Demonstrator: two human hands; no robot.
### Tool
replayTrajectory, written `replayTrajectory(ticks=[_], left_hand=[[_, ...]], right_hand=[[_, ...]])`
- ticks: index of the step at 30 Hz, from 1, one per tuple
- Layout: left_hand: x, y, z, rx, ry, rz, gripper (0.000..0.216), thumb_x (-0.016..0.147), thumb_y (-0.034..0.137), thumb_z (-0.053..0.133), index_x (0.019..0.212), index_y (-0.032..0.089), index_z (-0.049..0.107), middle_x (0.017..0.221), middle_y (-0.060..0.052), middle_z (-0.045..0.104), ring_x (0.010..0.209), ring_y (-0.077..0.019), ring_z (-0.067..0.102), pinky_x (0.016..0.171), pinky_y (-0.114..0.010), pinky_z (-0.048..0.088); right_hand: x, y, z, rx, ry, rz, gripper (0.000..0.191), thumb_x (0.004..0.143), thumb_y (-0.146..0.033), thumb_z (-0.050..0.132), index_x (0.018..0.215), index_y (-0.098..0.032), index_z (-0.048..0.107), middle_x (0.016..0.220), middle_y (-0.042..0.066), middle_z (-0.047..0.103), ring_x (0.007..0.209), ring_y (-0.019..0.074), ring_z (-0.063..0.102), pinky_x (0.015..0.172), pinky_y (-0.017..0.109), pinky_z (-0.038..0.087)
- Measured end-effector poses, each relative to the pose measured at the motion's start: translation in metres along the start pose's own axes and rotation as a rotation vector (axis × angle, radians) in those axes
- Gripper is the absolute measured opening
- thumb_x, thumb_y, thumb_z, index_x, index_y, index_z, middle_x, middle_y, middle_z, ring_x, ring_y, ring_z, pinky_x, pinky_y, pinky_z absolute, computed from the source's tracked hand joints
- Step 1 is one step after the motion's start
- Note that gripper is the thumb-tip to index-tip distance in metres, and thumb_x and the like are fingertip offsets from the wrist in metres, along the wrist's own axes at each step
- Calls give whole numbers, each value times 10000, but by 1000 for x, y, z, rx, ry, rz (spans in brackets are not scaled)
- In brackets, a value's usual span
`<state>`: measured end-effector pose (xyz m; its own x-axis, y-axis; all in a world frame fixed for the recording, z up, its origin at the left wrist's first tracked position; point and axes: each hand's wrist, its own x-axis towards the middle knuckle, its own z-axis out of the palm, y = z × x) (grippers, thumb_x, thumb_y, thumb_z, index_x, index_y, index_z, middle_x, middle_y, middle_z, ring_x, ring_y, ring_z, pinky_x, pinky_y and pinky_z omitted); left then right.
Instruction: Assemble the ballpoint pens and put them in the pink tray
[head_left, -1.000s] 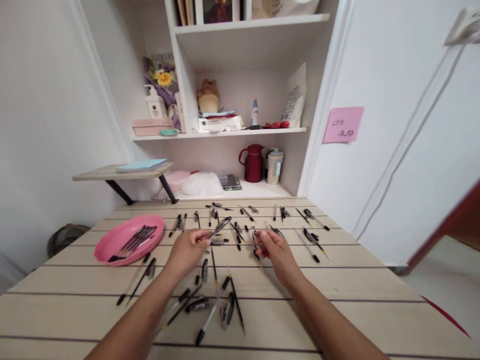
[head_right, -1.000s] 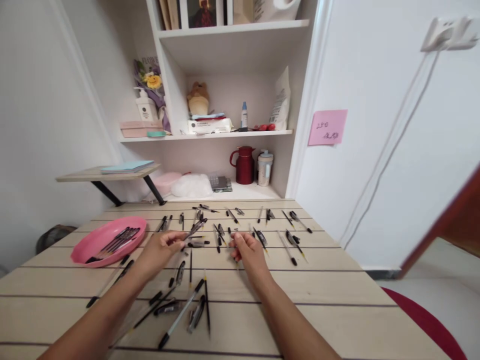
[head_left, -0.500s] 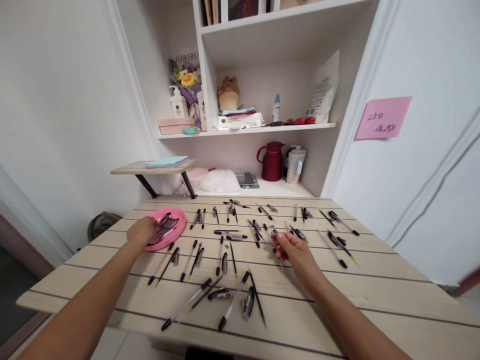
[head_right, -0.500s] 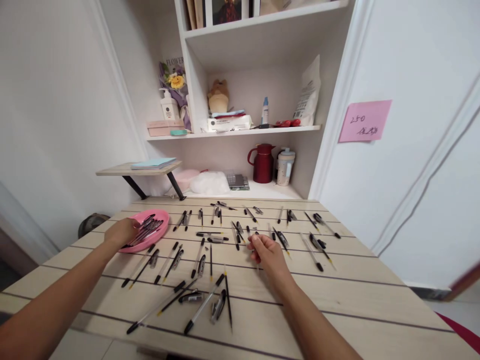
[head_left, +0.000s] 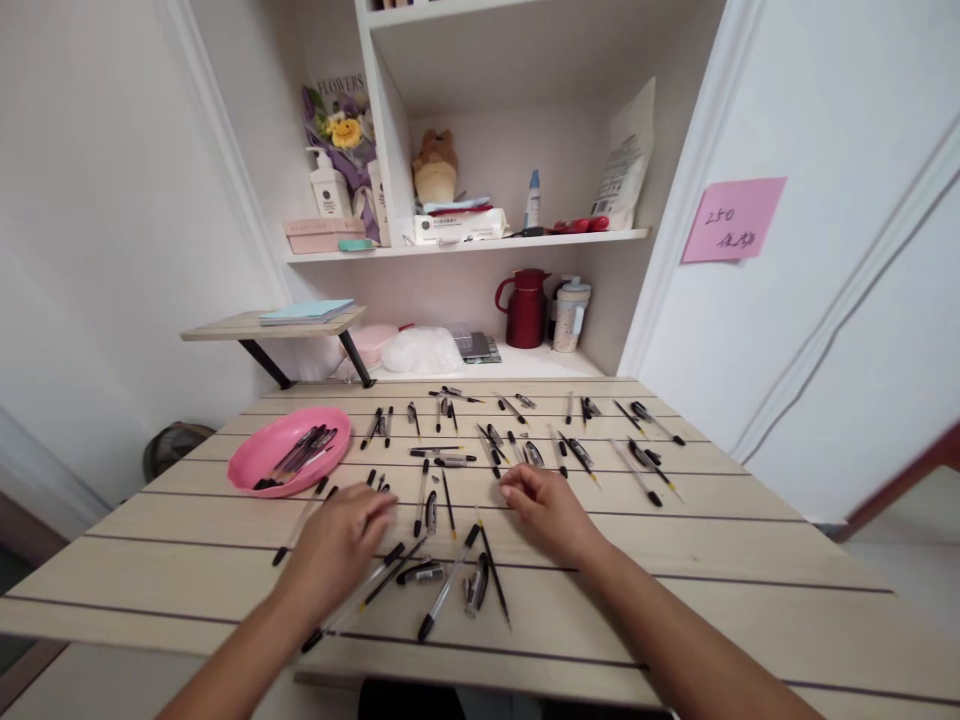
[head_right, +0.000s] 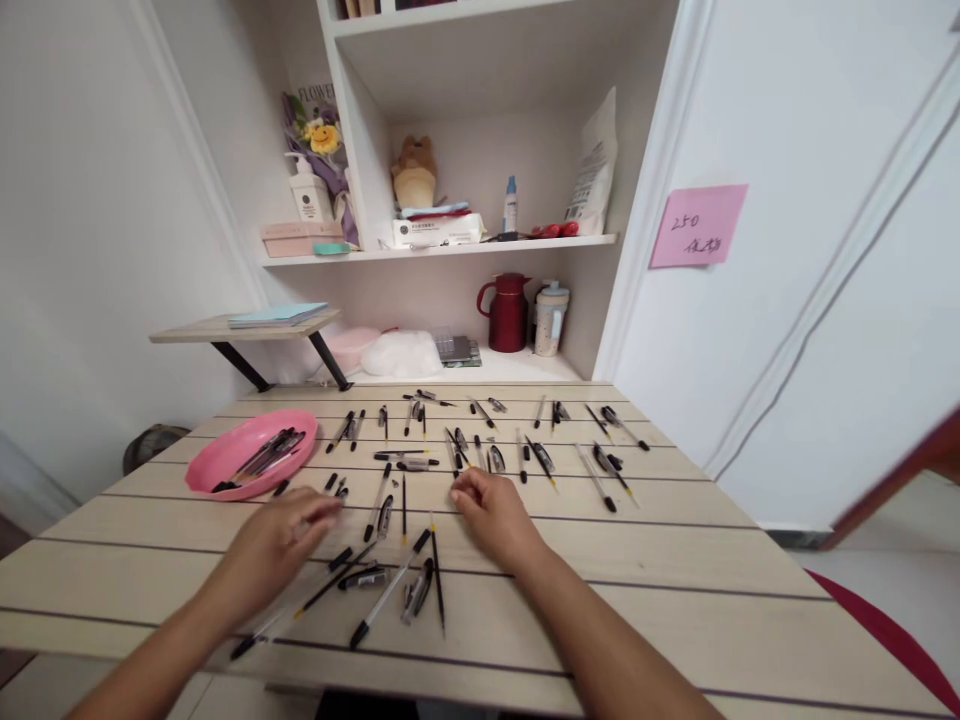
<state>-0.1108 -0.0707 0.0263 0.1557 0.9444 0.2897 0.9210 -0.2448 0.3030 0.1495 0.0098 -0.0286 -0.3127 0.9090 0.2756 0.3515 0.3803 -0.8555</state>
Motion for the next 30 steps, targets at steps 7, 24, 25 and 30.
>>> replayTrajectory(ticks=[7, 24, 25, 30], left_hand=[[-37, 62, 30, 12, -99, 67, 194, 797, 234, 450, 841, 235, 639, 785, -33, 622, 769, -181, 569, 671, -273, 421], [-45, 67, 46, 137, -193, -115, 187, 770, 262, 453, 858, 224, 613, 866, -53, 626, 805, -214, 555, 672, -303, 375], [-44, 68, 47, 139, -200, -122, 187, 769, 258, 450, 855, 223, 613, 868, -55, 627, 804, -216, 556, 670, -303, 374], [-41, 70, 49, 149, -195, -124, 211, 769, 211, 434, 879, 225, 614, 868, -59, 633, 806, -215, 562, 680, -306, 374]], right_hand=[[-5, -10, 3, -201, -148, -14, 113, 721, -209, 487, 720, -172, 594, 614, -12, 573, 569, 110, 495, 545, 207, 351], [-39, -46, 13, -508, -440, -200, 263, 661, -192, 588, 918, -235, 624, 783, 1, 623, 713, 142, 541, 612, 210, 332], [-39, -47, 13, -513, -434, -197, 254, 666, -192, 581, 913, -233, 624, 790, 4, 624, 716, 143, 541, 614, 212, 332], [-34, -46, 7, -553, -341, -114, 190, 704, -153, 515, 849, -215, 623, 808, 17, 627, 741, 142, 543, 639, 216, 327]])
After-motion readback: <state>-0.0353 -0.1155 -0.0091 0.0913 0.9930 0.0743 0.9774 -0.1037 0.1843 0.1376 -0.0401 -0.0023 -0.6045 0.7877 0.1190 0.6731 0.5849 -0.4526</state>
